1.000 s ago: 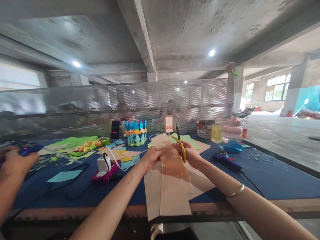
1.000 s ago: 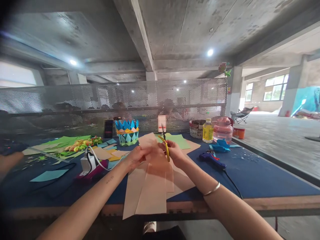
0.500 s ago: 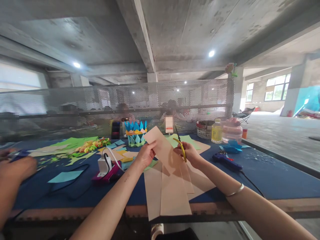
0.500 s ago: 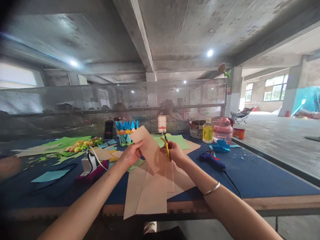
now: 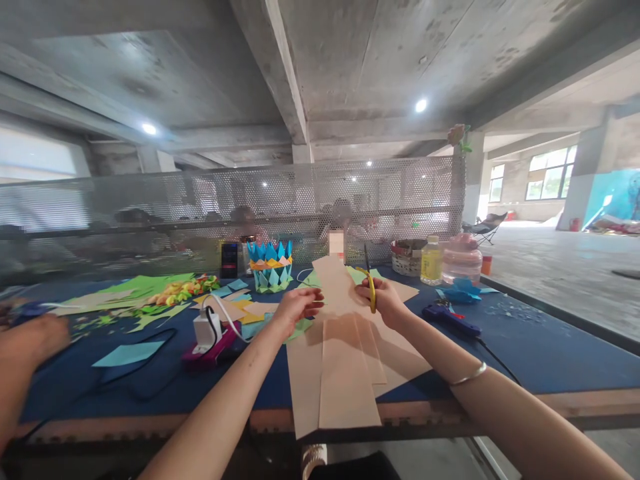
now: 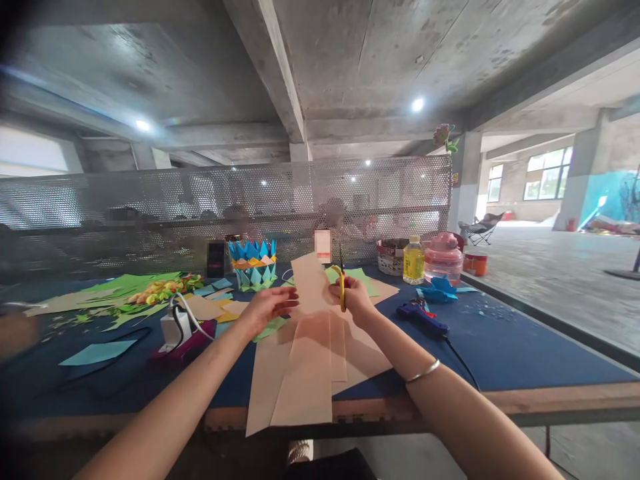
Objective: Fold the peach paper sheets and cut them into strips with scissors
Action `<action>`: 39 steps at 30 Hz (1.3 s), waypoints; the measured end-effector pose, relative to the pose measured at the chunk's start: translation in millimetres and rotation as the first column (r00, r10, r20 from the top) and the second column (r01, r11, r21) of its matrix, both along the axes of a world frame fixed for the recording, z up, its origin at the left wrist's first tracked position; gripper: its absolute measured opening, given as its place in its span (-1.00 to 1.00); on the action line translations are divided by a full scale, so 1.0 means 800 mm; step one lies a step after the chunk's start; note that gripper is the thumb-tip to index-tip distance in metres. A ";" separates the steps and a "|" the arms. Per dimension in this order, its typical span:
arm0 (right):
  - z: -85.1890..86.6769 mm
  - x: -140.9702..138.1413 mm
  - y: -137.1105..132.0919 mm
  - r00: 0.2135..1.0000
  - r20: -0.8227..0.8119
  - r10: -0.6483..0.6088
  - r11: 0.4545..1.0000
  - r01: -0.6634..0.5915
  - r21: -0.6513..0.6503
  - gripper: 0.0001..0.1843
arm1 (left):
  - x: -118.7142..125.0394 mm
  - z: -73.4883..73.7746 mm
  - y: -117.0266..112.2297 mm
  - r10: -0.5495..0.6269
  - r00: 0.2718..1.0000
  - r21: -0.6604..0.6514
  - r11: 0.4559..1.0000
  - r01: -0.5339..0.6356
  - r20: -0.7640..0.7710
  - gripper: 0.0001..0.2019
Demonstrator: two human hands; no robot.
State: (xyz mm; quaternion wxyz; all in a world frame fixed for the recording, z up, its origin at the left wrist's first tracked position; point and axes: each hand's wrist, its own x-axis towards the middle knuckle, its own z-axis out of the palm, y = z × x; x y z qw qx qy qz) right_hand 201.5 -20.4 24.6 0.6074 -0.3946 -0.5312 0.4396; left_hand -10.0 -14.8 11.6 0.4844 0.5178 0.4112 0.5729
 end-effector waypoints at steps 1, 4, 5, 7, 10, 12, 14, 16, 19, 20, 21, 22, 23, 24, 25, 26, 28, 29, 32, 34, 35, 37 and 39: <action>0.001 0.002 0.001 1.000 -0.022 -0.010 1.000 0.010 -0.003 -0.64 | 0.006 -0.003 -0.003 -0.028 0.997 0.022 0.999 0.029 -0.072 -0.82; 0.005 0.007 0.003 0.997 -0.074 -0.032 0.999 0.031 -0.018 -0.59 | 0.023 -0.011 -0.018 -0.108 0.962 0.093 0.986 0.135 -0.250 -0.62; 0.006 0.008 0.003 0.996 -0.086 -0.035 0.999 0.034 -0.021 -0.58 | 0.027 -0.013 -0.023 -0.137 0.946 0.104 0.979 0.174 -0.294 -0.56; 0.007 0.009 0.003 0.994 -0.101 -0.034 0.999 0.031 -0.027 -0.58 | 0.034 -0.017 -0.034 -0.192 0.910 0.116 0.961 0.250 -0.368 -0.50; 0.008 0.009 0.001 0.993 -0.118 -0.027 0.999 0.024 -0.032 -0.58 | 0.038 -0.018 -0.038 -0.247 0.843 0.125 0.931 0.344 -0.478 -0.52; 0.009 0.009 0.001 0.991 -0.135 -0.023 0.999 0.019 -0.030 -0.58 | 0.037 -0.017 -0.029 -0.243 0.801 0.123 0.923 0.364 -0.546 -0.58; 0.010 0.010 0.002 0.987 -0.157 -0.017 1.000 0.013 -0.025 -0.57 | 0.035 -0.015 -0.014 -0.221 0.766 0.118 0.925 0.360 -0.604 -0.64; 0.013 0.012 0.004 0.983 -0.183 -0.012 1.000 0.009 -0.020 -0.55 | 0.036 -0.013 0.005 -0.203 0.723 0.107 0.927 0.358 -0.660 -0.72; 0.017 0.017 0.007 0.976 -0.217 -0.009 1.000 0.006 -0.017 -0.54 | 0.048 -0.012 0.031 -0.185 0.650 0.078 0.932 0.353 -0.737 -0.78; 0.018 0.019 0.008 0.974 -0.224 -0.013 1.000 0.009 -0.020 -0.53 | 0.054 -0.013 0.039 -0.178 0.626 0.068 0.935 0.348 -0.759 -0.78; 0.020 0.021 0.009 0.973 -0.229 -0.019 1.000 0.014 -0.025 -0.53 | 0.061 -0.013 0.046 -0.167 0.607 0.061 0.940 0.337 -0.777 -0.77; 0.021 0.023 0.010 0.972 -0.233 -0.027 0.999 0.020 -0.030 -0.53 | 0.069 -0.014 0.052 -0.160 0.591 0.055 0.943 0.328 -0.790 -0.75; 0.022 0.025 0.011 0.971 -0.237 -0.035 0.999 0.027 -0.036 -0.53 | 0.075 -0.015 0.057 -0.151 0.581 0.051 0.947 0.316 -0.800 -0.73; 0.023 0.027 0.012 0.970 -0.240 -0.044 0.999 0.035 -0.041 -0.52 | 0.081 -0.016 0.061 -0.147 0.573 0.045 0.951 0.307 -0.806 -0.72; 0.024 0.029 0.012 0.969 -0.243 -0.050 0.998 0.040 -0.045 -0.52 | 0.086 -0.017 0.064 -0.145 0.567 0.038 0.954 0.299 -0.811 -0.71; 0.025 0.031 0.013 0.968 -0.247 -0.055 0.998 0.044 -0.048 -0.52 | 0.089 -0.018 0.066 -0.144 0.564 0.030 0.957 0.289 -0.813 -0.70; 0.026 0.034 0.014 0.966 -0.253 -0.060 0.997 0.049 -0.052 -0.52 | 0.092 -0.018 0.068 -0.149 0.566 0.009 0.964 0.265 -0.811 -0.70; 0.027 0.034 0.014 0.965 -0.255 -0.061 0.997 0.049 -0.053 -0.52 | 0.093 -0.017 0.069 -0.152 0.569 -0.006 0.968 0.250 -0.808 -0.71; 0.028 0.035 0.013 0.966 -0.253 -0.059 0.998 0.047 -0.053 -0.52 | 0.093 -0.010 0.067 -0.187 0.580 -0.082 0.976 0.204 -0.793 -0.70; 0.029 0.035 0.011 0.969 -0.240 -0.053 0.998 0.041 -0.053 -0.50 | 0.091 -0.003 0.064 -0.231 0.593 -0.152 0.972 0.180 -0.771 -0.68; 0.029 0.035 0.010 0.972 -0.228 -0.049 0.998 0.038 -0.054 -0.49 | 0.089 0.001 0.062 -0.255 0.606 -0.190 0.967 0.171 -0.753 -0.67; 0.031 0.035 0.008 0.981 -0.189 -0.037 0.998 0.027 -0.055 -0.48 | 0.083 0.006 0.056 -0.304 0.649 -0.266 0.951 0.159 -0.698 -0.67; 0.033 0.036 0.004 0.993 -0.121 -0.010 0.998 0.002 -0.062 -0.50 | 0.073 0.008 0.049 -0.345 0.712 -0.336 0.928 0.161 -0.611 -0.66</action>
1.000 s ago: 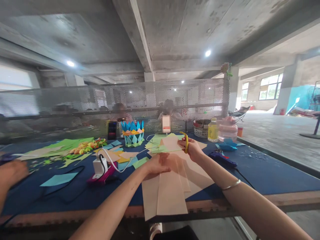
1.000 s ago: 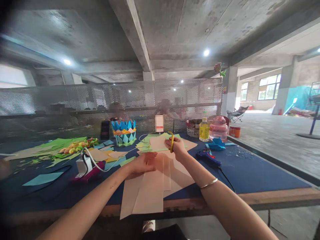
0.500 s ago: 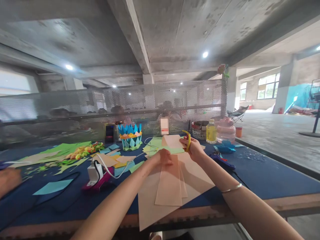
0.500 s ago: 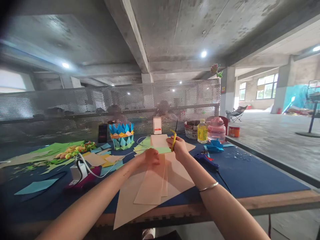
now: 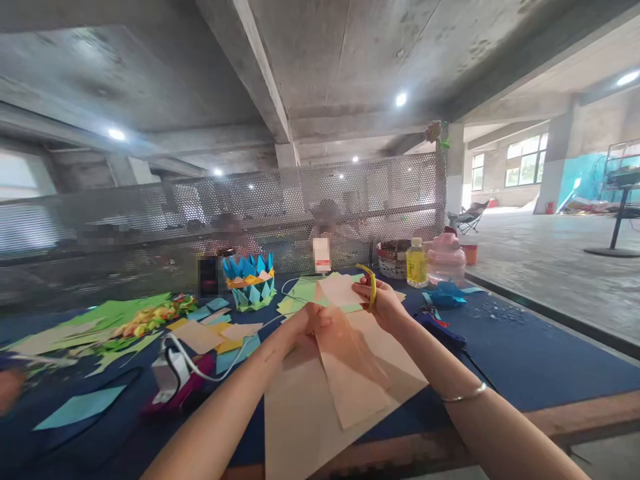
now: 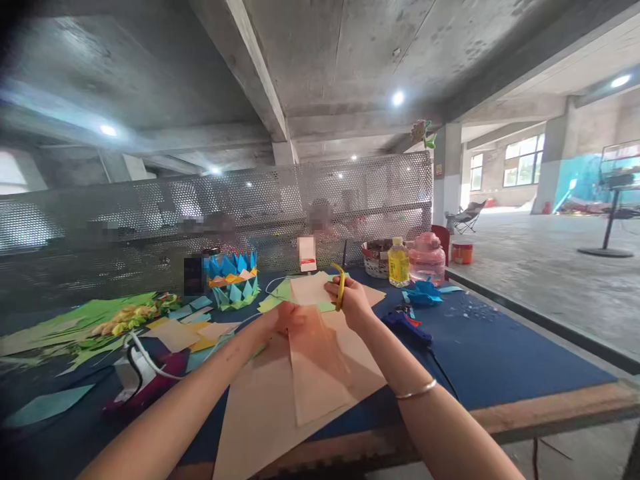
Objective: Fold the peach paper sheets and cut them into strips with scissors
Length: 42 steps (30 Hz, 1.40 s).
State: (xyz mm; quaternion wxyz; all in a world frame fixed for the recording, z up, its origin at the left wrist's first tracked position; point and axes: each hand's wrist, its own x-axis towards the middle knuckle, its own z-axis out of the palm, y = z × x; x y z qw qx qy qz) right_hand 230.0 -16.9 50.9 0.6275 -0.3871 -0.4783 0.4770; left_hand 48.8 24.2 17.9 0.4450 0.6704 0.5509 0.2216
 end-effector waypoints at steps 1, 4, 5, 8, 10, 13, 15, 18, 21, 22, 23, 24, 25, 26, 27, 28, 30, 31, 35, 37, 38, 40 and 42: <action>0.000 0.001 -0.002 0.999 0.048 0.023 1.000 -0.023 -0.007 -0.52 | -0.006 0.000 -0.003 0.015 0.998 -0.040 0.999 -0.013 0.054 -0.66; -0.003 0.003 -0.003 0.962 0.243 0.126 0.992 -0.117 -0.052 -0.61 | -0.022 -0.006 -0.008 0.096 0.970 -0.139 0.988 -0.066 0.225 -0.72; -0.006 0.004 -0.002 0.935 0.316 0.163 0.986 -0.148 -0.072 -0.66 | -0.027 -0.008 -0.008 0.133 0.953 -0.166 0.982 -0.090 0.274 -0.74; -0.018 0.009 0.008 0.823 0.526 0.214 0.977 -0.176 -0.122 -0.79 | -0.042 -0.014 -0.006 0.226 0.893 -0.229 0.963 -0.144 0.390 -0.75; -0.026 0.014 0.016 0.747 0.640 0.182 0.983 -0.138 -0.118 -0.86 | -0.052 -0.014 -0.005 0.251 0.862 -0.253 0.956 -0.148 0.441 -0.77; -0.032 0.021 0.025 0.642 0.759 0.105 0.994 -0.077 -0.072 -0.89 | -0.064 -0.010 -0.005 0.252 0.838 -0.279 0.952 -0.125 0.483 -0.75; -0.032 0.026 0.027 0.581 0.811 0.073 0.997 -0.063 -0.044 -0.89 | -0.069 -0.005 -0.005 0.244 0.823 -0.282 0.953 -0.107 0.513 -0.69; -0.032 0.029 0.026 0.513 0.857 0.046 0.998 -0.065 -0.015 -0.88 | -0.072 0.000 -0.007 0.215 0.812 -0.279 0.958 -0.066 0.543 -0.46; -0.034 0.028 0.025 0.493 0.869 0.031 0.997 -0.079 0.009 -0.89 | -0.068 -0.001 -0.010 0.169 0.846 -0.209 0.975 -0.070 0.506 -0.31; -0.034 0.027 0.025 0.499 0.866 0.025 0.996 -0.083 0.019 -0.91 | -0.066 -0.004 -0.011 0.156 0.858 -0.168 0.982 -0.083 0.489 -0.36; -0.034 0.026 0.025 0.511 0.860 0.014 0.996 -0.081 0.032 -0.92 | -0.064 -0.006 -0.012 0.146 0.867 -0.130 0.987 -0.094 0.477 -0.42; -0.034 0.025 0.026 0.528 0.849 -0.006 0.997 -0.067 0.049 -0.91 | -0.062 -0.009 -0.012 0.140 0.871 -0.098 0.990 -0.106 0.471 -0.49; -0.034 0.024 0.028 0.550 0.834 -0.036 0.997 -0.042 0.071 -0.88 | -0.060 -0.011 -0.012 0.139 0.869 -0.076 0.990 -0.117 0.475 -0.53; -0.034 0.024 0.030 0.576 0.815 -0.072 0.996 -0.008 0.094 -0.85 | -0.059 -0.012 -0.011 0.145 0.862 -0.058 0.989 -0.133 0.486 -0.57; -0.033 0.024 0.032 0.604 0.789 -0.111 0.993 0.030 0.117 -0.81 | -0.060 -0.012 -0.009 0.159 0.851 -0.037 0.986 -0.162 0.501 -0.61; -0.032 0.025 0.035 0.634 0.759 -0.148 0.988 0.067 0.137 -0.77 | -0.061 -0.011 -0.007 0.175 0.834 -0.011 0.980 -0.199 0.523 -0.65; -0.030 0.028 0.041 0.699 0.687 -0.202 0.979 0.123 0.163 -0.70 | -0.065 -0.006 -0.003 0.208 0.785 0.045 0.957 -0.287 0.583 -0.68; -0.029 0.030 0.043 0.728 0.649 -0.220 0.975 0.144 0.168 -0.66 | -0.067 -0.003 -0.001 0.219 0.759 0.069 0.942 -0.328 0.613 -0.68; -0.026 0.030 0.040 0.811 0.523 -0.263 0.965 0.212 0.158 -0.54 | -0.070 0.006 -0.001 0.225 0.681 0.132 0.893 -0.431 0.697 -0.62; -0.025 0.026 0.036 0.843 0.474 -0.255 0.967 0.212 0.144 -0.53 | -0.067 0.006 -0.003 0.210 0.655 0.153 0.879 -0.452 0.726 -0.59; -0.026 0.024 0.034 0.859 0.449 -0.245 0.969 0.204 0.139 -0.52 | -0.066 0.005 -0.004 0.201 0.643 0.163 0.873 -0.459 0.739 -0.57; -0.027 0.020 0.033 0.890 0.396 -0.225 0.973 0.186 0.134 -0.50 | -0.062 0.003 -0.005 0.182 0.626 0.179 0.865 -0.468 0.758 -0.52; -0.029 0.017 0.034 0.911 0.351 -0.215 0.975 0.178 0.136 -0.48 | -0.061 0.000 -0.005 0.163 0.635 0.192 0.871 -0.452 0.755 -0.51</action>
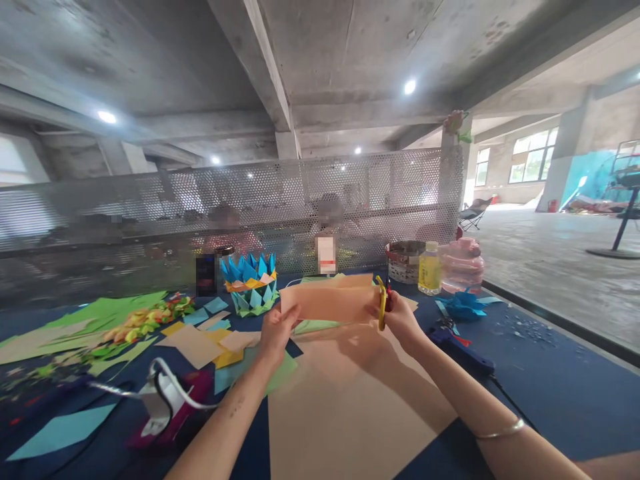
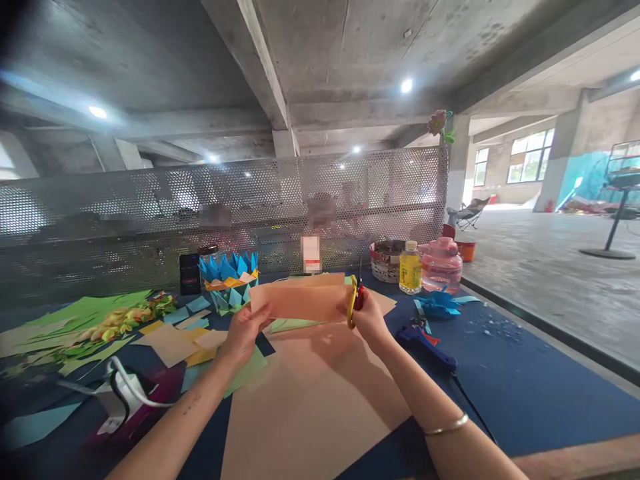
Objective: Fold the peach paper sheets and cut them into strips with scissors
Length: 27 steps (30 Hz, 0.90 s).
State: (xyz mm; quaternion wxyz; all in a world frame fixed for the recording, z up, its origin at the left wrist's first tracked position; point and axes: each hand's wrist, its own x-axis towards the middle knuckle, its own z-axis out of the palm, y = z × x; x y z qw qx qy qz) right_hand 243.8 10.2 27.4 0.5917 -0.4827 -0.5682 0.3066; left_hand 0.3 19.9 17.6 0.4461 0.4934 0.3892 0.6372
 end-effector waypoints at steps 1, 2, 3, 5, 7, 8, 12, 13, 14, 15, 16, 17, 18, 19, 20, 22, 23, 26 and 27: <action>-0.001 0.000 0.001 1.000 -0.016 0.003 1.000 -0.003 0.004 -0.48 | 0.000 -0.002 0.000 -0.022 1.000 -0.003 1.000 0.022 -0.017 -0.52; -0.003 0.000 0.002 1.000 -0.024 0.004 1.000 -0.004 0.006 -0.49 | -0.001 -0.003 -0.001 -0.052 0.998 -0.011 0.999 0.051 -0.042 -0.53; -0.005 0.000 0.003 1.000 -0.026 0.006 1.000 -0.006 0.004 -0.51 | -0.001 -0.004 -0.001 -0.085 0.994 -0.024 0.996 0.084 -0.073 -0.55; -0.008 0.002 0.005 1.000 -0.015 0.017 1.000 -0.017 -0.010 -0.55 | -0.004 -0.005 -0.003 -0.144 0.980 -0.056 0.989 0.138 -0.136 -0.58; -0.012 0.004 0.007 1.000 0.009 0.027 0.999 -0.027 -0.033 -0.58 | -0.005 -0.006 -0.005 -0.183 0.965 -0.088 0.982 0.170 -0.186 -0.58; -0.014 0.005 0.008 0.999 0.024 0.028 0.999 -0.027 -0.044 -0.60 | -0.006 -0.007 -0.006 -0.200 0.958 -0.106 0.978 0.181 -0.207 -0.58; -0.021 0.007 0.013 0.997 0.082 0.009 0.998 -0.003 -0.070 -0.58 | -0.005 -0.011 -0.007 -0.246 0.931 -0.180 0.963 0.202 -0.268 -0.63; -0.023 0.007 0.014 0.996 0.094 0.003 0.997 0.004 -0.073 -0.58 | -0.005 -0.012 -0.007 -0.246 0.929 -0.189 0.962 0.198 -0.276 -0.67; -0.023 0.008 0.015 0.994 0.106 -0.004 0.997 0.013 -0.076 -0.59 | -0.004 -0.013 -0.007 -0.241 0.929 -0.195 0.962 0.191 -0.280 -0.71; -0.024 0.008 0.015 0.993 0.118 -0.012 0.997 0.022 -0.081 -0.61 | -0.003 -0.014 -0.006 -0.233 0.931 -0.197 0.963 0.182 -0.281 -0.74; -0.024 0.008 0.015 0.991 0.130 -0.021 0.996 0.032 -0.085 -0.64 | -0.003 -0.014 -0.005 -0.221 0.935 -0.198 0.965 0.169 -0.277 -0.77; -0.023 0.008 0.015 0.989 0.142 -0.028 0.995 0.041 -0.088 -0.67 | -0.003 -0.014 -0.004 -0.207 0.940 -0.198 0.968 0.156 -0.270 -0.78; -0.023 0.008 0.014 0.988 0.153 -0.034 0.995 0.048 -0.091 -0.70 | -0.002 -0.015 -0.003 -0.194 0.947 -0.200 0.969 0.144 -0.257 -0.78; -0.022 0.008 0.013 0.986 0.162 -0.035 0.994 0.051 -0.093 -0.71 | -0.002 -0.015 -0.002 -0.184 0.953 -0.206 0.969 0.135 -0.239 -0.76; -0.020 0.007 0.012 0.985 0.171 -0.034 0.994 0.051 -0.096 -0.72 | -0.002 -0.015 -0.001 -0.178 0.959 -0.218 0.967 0.130 -0.219 -0.72; -0.018 0.007 0.009 0.982 0.187 -0.027 0.994 0.047 -0.103 -0.72 | -0.002 -0.016 0.001 -0.175 0.968 -0.255 0.959 0.126 -0.178 -0.64; -0.017 0.008 0.008 0.980 0.200 -0.027 0.993 0.049 -0.106 -0.73 | -0.002 -0.017 0.002 -0.175 0.970 -0.279 0.952 0.125 -0.166 -0.62; -0.016 0.010 0.007 0.962 0.265 -0.067 0.989 0.098 -0.107 -0.75 | -0.003 -0.022 0.004 -0.173 0.970 -0.348 0.932 0.105 -0.173 -0.66; -0.016 0.011 0.007 0.950 0.299 -0.093 0.986 0.129 -0.103 -0.76 | -0.003 -0.023 0.004 -0.175 0.967 -0.368 0.925 0.097 -0.184 -0.69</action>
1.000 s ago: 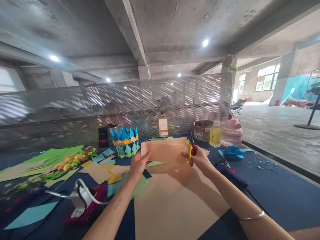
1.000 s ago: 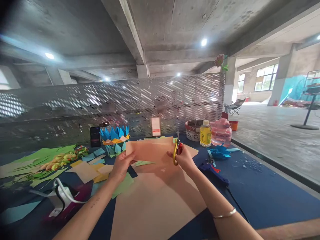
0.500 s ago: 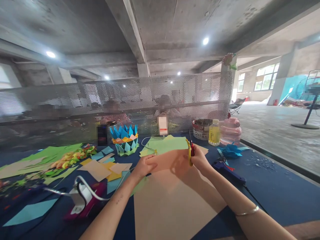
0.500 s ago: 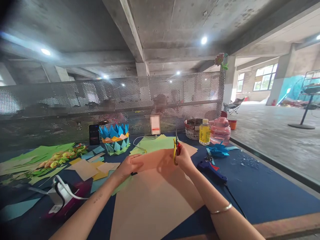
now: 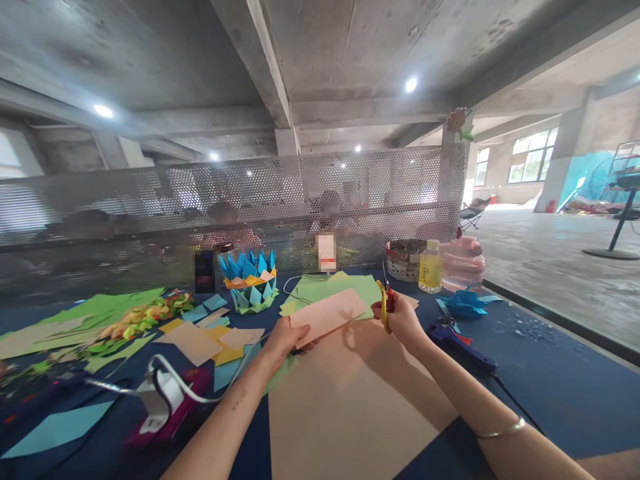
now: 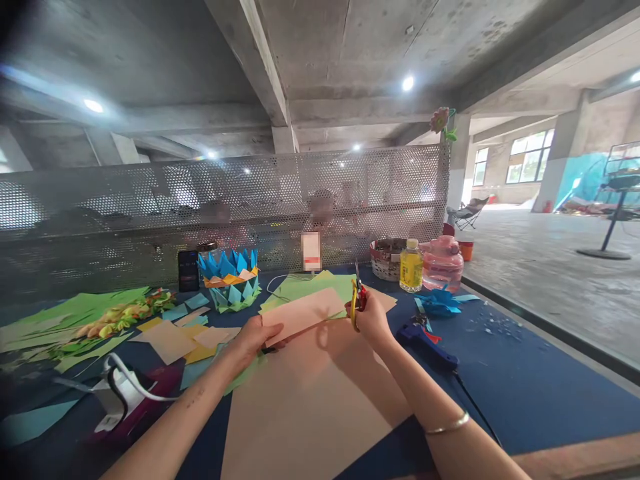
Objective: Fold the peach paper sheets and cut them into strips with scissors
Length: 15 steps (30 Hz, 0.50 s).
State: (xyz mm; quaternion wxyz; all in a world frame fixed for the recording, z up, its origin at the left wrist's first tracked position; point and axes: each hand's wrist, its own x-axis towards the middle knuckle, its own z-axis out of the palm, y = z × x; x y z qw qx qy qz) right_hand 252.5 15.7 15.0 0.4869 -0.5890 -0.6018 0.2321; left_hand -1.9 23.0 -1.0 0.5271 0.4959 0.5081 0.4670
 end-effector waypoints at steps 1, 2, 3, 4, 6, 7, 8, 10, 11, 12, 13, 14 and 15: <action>0.000 0.001 0.000 0.999 0.041 -0.030 1.000 0.030 -0.001 -0.78 | 0.000 -0.001 0.000 0.002 1.000 -0.017 1.000 -0.002 -0.015 -0.72; 0.000 0.003 0.001 0.994 0.087 -0.060 0.998 0.061 -0.003 -0.80 | 0.000 -0.001 0.000 0.004 1.000 -0.029 1.000 -0.005 -0.028 -0.73; 0.000 0.004 0.001 0.987 0.136 -0.087 0.996 0.089 -0.005 -0.83 | 0.000 -0.001 0.001 0.009 0.999 -0.034 0.999 -0.010 -0.037 -0.73; 0.001 0.005 0.001 0.976 0.189 -0.108 0.994 0.112 -0.009 -0.86 | 0.000 -0.001 0.001 0.017 0.999 -0.030 0.999 -0.018 -0.040 -0.72; 0.002 0.008 -0.001 0.946 0.296 -0.135 0.989 0.147 -0.019 -0.88 | 0.000 0.002 0.003 0.035 0.999 -0.005 0.999 -0.035 -0.037 -0.69; 0.004 0.010 -0.001 0.927 0.348 -0.142 0.987 0.160 -0.024 -0.86 | 0.000 0.003 0.004 0.041 0.999 0.009 0.999 -0.041 -0.034 -0.67; 0.005 0.011 -0.002 0.906 0.399 -0.145 0.985 0.171 -0.030 -0.82 | 0.000 0.005 0.004 0.044 0.998 0.019 0.999 -0.043 -0.034 -0.66; 0.008 0.013 -0.004 0.860 0.488 -0.149 0.981 0.191 -0.039 -0.79 | 0.001 0.007 0.002 0.037 0.998 0.012 0.999 -0.036 -0.050 -0.67; 0.010 0.014 -0.005 0.837 0.526 -0.150 0.979 0.201 -0.041 -0.79 | 0.001 0.007 0.000 0.027 0.998 -0.004 1.000 -0.028 -0.064 -0.69; 0.011 0.014 -0.005 0.815 0.559 -0.154 0.977 0.212 -0.040 -0.80 | 0.002 0.008 -0.002 0.015 0.997 -0.023 1.000 -0.017 -0.081 -0.70; 0.013 0.014 -0.006 0.794 0.588 -0.158 0.975 0.220 -0.035 -0.79 | 0.003 0.008 -0.005 0.000 0.995 -0.043 0.999 -0.004 -0.097 -0.71; 0.015 0.014 -0.007 0.773 0.613 -0.164 0.974 0.227 -0.026 -0.79 | 0.005 0.007 -0.007 -0.014 0.993 -0.061 0.998 0.008 -0.113 -0.71; 0.016 0.013 -0.008 0.754 0.635 -0.169 0.973 0.232 -0.016 -0.78 | 0.006 0.007 -0.009 -0.027 0.992 -0.074 0.997 0.017 -0.126 -0.72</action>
